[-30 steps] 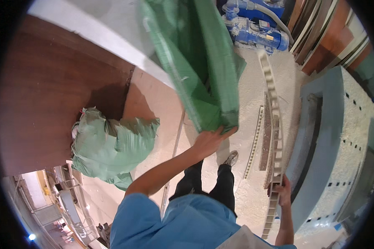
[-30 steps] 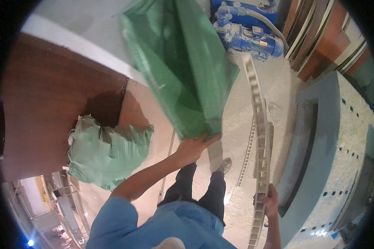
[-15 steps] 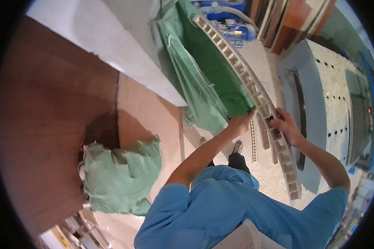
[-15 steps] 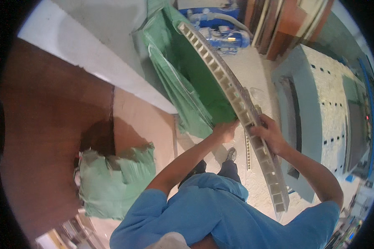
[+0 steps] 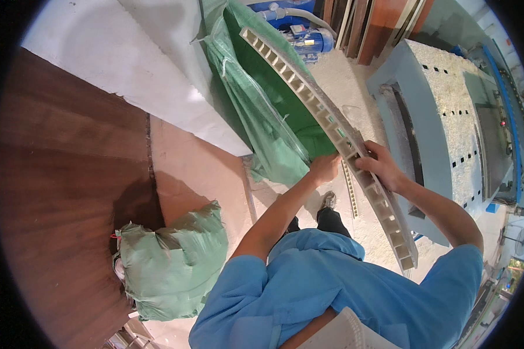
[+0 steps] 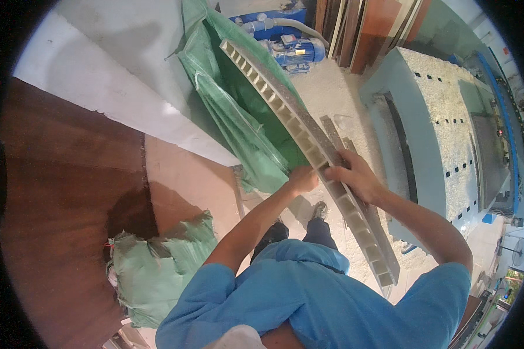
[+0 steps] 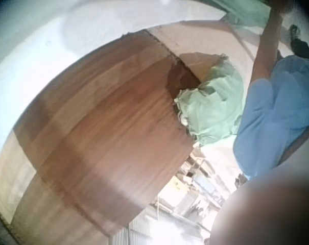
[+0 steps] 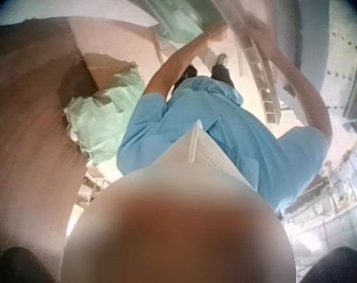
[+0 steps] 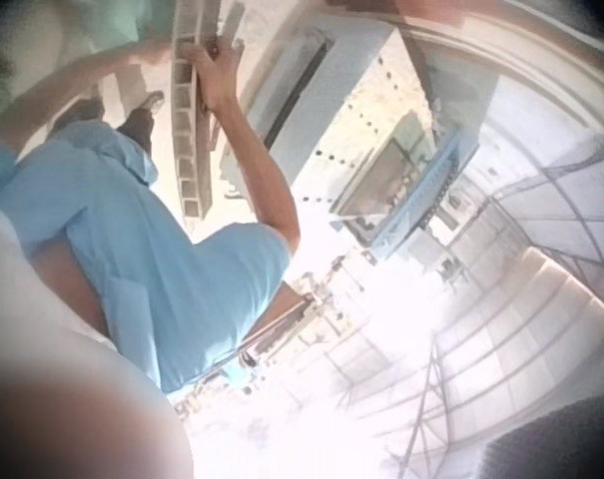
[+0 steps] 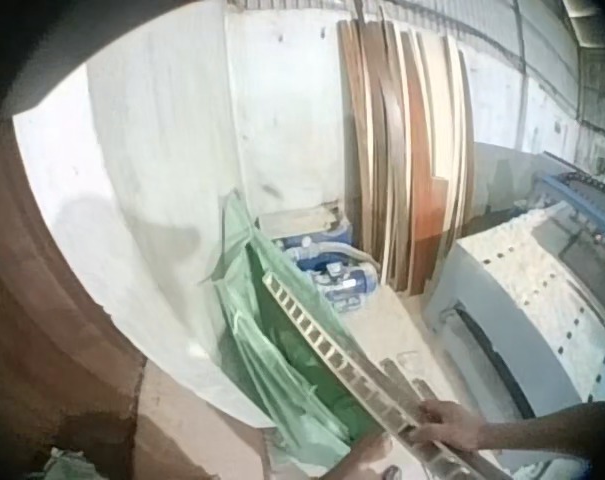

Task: The person walks through a workshop, picks up several long white plastic strips from the floor, and places them into a green sack. Then the person uses a blue air hose to blow air onto a large machine surface, likely to remove dust or debris.

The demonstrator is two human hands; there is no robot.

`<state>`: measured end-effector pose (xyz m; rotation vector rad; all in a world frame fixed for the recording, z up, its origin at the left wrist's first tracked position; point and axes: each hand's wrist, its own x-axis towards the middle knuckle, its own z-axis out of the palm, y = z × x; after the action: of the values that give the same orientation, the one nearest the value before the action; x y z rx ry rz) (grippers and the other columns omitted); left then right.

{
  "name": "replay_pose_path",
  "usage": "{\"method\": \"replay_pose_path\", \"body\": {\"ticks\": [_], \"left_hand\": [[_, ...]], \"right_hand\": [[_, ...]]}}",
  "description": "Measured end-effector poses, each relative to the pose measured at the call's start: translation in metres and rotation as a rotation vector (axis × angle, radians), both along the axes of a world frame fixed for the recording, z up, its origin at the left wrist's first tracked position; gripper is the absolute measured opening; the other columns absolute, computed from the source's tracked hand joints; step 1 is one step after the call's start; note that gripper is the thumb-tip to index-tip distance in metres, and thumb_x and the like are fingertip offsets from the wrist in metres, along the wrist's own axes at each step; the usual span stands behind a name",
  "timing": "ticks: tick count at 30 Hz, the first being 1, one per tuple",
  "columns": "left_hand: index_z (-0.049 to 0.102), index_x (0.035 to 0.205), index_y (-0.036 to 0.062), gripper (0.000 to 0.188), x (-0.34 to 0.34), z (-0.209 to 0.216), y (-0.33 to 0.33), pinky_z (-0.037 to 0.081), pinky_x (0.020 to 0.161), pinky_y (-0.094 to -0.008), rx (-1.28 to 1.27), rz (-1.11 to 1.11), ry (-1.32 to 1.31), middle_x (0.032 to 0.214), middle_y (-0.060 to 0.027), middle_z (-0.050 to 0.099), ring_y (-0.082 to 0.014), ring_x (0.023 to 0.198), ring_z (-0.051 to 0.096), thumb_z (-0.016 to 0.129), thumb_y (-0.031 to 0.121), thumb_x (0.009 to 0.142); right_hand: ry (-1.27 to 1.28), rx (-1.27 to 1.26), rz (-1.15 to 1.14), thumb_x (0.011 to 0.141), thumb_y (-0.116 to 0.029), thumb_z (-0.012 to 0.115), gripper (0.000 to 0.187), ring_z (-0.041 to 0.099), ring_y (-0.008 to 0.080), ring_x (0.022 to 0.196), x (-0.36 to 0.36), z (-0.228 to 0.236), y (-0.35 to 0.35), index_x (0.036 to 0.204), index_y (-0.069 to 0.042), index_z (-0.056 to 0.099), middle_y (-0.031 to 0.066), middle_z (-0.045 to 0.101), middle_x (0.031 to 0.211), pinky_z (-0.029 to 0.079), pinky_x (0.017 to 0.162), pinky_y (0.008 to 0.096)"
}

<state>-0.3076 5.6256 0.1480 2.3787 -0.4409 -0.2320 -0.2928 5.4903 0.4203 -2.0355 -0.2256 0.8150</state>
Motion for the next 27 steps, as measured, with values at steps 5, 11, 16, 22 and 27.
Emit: {"method": "replay_pose_path", "body": {"ticks": [5, 11, 16, 22, 27], "left_hand": [[0.045, 0.14, 0.0175, 0.058, 0.014, -0.041, 0.0, 0.052, 0.075, -0.0491, -0.073, 0.076, -0.195, 0.11, -0.0196, 0.065, -0.0385, 0.09, 0.064, 0.055, 0.018, 0.082], [0.054, 0.132, 0.0171, 0.052, 0.017, -0.01, -0.012, 0.05, 0.091, -0.0444, -0.096, 0.049, 0.052, 0.124, -0.017, 0.061, -0.0338, 0.111, 0.06, 0.06, 0.039, 0.086], [0.053, 0.133, 0.0171, 0.048, 0.031, -0.019, 0.005, 0.053, 0.077, -0.051, 0.094, 0.05, 0.158, 0.113, -0.0179, 0.066, -0.0387, 0.092, 0.066, 0.05, 0.017, 0.085], [0.053, 0.134, 0.0188, 0.047, 0.048, -0.035, -0.017, 0.051, 0.088, -0.0474, -0.23, -0.005, -0.295, 0.133, -0.0163, 0.056, -0.0346, 0.112, 0.06, 0.05, 0.016, 0.087], [0.056, 0.131, 0.0118, 0.052, -0.005, 0.01, -0.024, 0.049, 0.09, -0.0434, -0.15, -0.094, -0.517, 0.116, -0.0112, 0.062, -0.0285, 0.108, 0.06, 0.066, 0.027, 0.082]], "right_hand": [[0.0, -0.055, 0.035, 0.077, -0.041, 0.066, 0.061, 0.057, 0.0214, 0.091, -0.028, 0.012, -0.016, 0.115, 0.006, 0.057, 0.0141, 0.06, 0.097, 0.045, 0.082, 0.0348], [0.154, 0.095, -0.042, 0.079, -0.041, 0.064, 0.057, 0.055, 0.0193, 0.089, -0.004, 0.002, 0.007, 0.113, 0.005, 0.058, 0.011, 0.059, 0.093, 0.044, 0.081, 0.0319], [-0.025, -0.063, -0.017, 0.068, -0.042, 0.076, 0.072, 0.056, 0.0188, 0.093, -0.022, 0.007, -0.028, 0.118, 0.004, 0.054, 0.012, 0.06, 0.099, 0.045, 0.083, 0.0333], [0.058, -0.065, 0.033, 0.069, -0.041, 0.075, 0.071, 0.056, 0.0176, 0.093, -0.038, 0.02, -0.05, 0.121, 0.002, 0.055, 0.0098, 0.06, 0.098, 0.045, 0.083, 0.0331], [0.529, 0.357, -0.063, 0.092, -0.043, 0.054, 0.047, 0.065, 0.0173, 0.069, 0.018, -0.034, 0.005, 0.108, 0.001, 0.06, 0.012, 0.064, 0.086, 0.055, 0.058, 0.0279]]}}
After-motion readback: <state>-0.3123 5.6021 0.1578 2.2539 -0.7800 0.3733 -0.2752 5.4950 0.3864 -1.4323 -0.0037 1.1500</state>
